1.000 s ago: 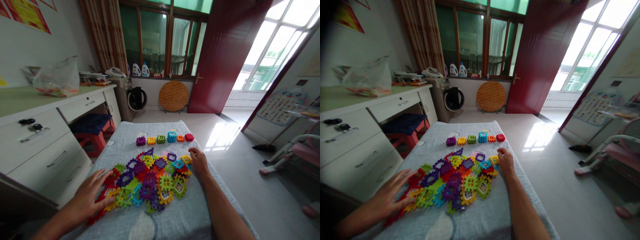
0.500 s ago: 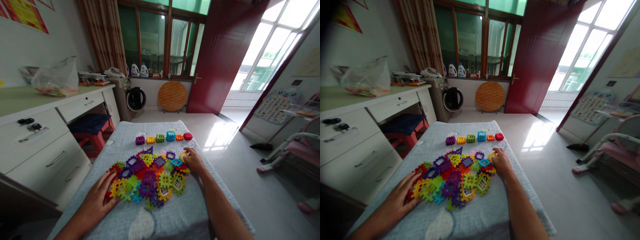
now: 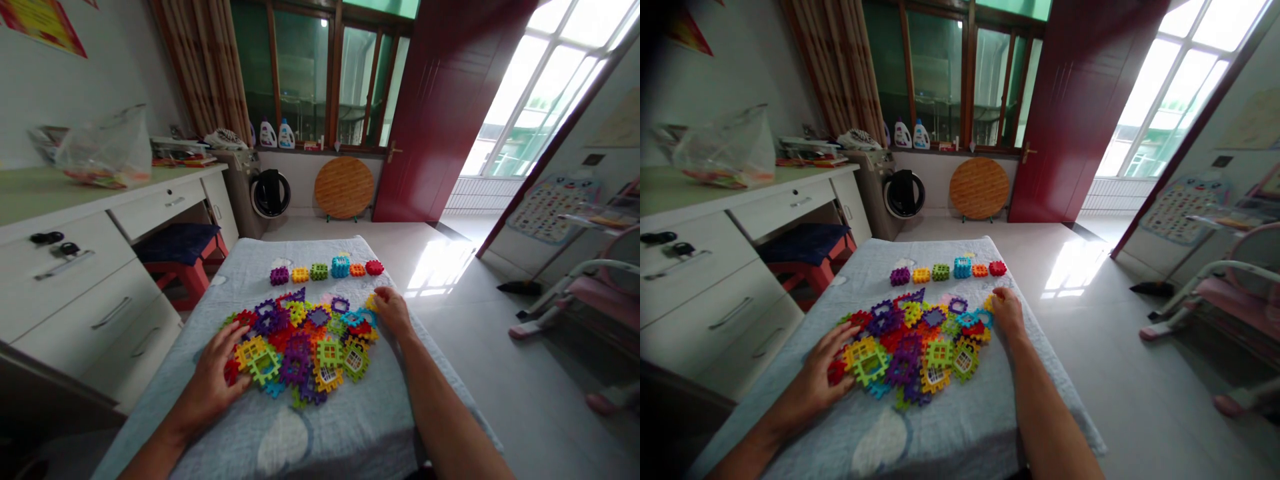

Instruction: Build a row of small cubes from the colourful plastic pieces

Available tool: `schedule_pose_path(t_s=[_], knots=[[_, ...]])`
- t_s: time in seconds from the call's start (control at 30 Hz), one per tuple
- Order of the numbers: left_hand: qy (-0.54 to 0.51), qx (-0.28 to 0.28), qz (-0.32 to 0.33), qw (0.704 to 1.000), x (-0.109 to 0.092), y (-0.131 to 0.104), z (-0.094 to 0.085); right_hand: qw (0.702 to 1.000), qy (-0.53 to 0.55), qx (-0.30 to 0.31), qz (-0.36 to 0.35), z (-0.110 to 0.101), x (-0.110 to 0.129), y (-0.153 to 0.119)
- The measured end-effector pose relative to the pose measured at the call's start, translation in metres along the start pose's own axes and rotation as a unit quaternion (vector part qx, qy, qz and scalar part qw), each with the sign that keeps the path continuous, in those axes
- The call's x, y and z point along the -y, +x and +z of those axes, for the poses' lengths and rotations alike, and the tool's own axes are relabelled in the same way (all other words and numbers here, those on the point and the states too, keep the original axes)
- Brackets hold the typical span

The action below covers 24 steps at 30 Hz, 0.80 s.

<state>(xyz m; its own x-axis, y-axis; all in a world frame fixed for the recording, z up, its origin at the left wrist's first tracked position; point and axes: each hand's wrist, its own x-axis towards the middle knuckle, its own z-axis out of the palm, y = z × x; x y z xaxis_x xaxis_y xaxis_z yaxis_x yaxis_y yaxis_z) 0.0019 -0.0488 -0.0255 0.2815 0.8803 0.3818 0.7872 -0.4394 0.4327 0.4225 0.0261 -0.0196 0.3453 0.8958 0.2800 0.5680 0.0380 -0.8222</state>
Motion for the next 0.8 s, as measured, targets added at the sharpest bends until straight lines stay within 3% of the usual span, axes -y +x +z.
schedule_pose_path(t_s=[0.13,0.33,0.4,0.6,0.8], knots=[[-0.076,0.003,0.004,0.997,-0.004,-0.003,-0.01,0.994,-0.058,0.045,-0.082,-0.012,0.015,-0.006],[-0.132,-0.047,-0.089,0.986,-0.013,0.0,-0.019,0.954,-0.09,0.237,-0.158,-0.023,0.04,-0.023],[-0.129,-0.062,-0.111,0.983,-0.015,0.002,-0.019,0.939,-0.118,0.268,-0.181,-0.02,0.045,-0.028],[-0.111,-0.056,-0.125,0.984,-0.018,0.005,-0.018,0.944,-0.17,0.185,-0.215,0.004,0.052,-0.037],[-0.096,-0.05,-0.119,0.987,-0.018,0.006,-0.017,0.963,-0.047,0.177,-0.199,0.018,0.056,-0.037]])
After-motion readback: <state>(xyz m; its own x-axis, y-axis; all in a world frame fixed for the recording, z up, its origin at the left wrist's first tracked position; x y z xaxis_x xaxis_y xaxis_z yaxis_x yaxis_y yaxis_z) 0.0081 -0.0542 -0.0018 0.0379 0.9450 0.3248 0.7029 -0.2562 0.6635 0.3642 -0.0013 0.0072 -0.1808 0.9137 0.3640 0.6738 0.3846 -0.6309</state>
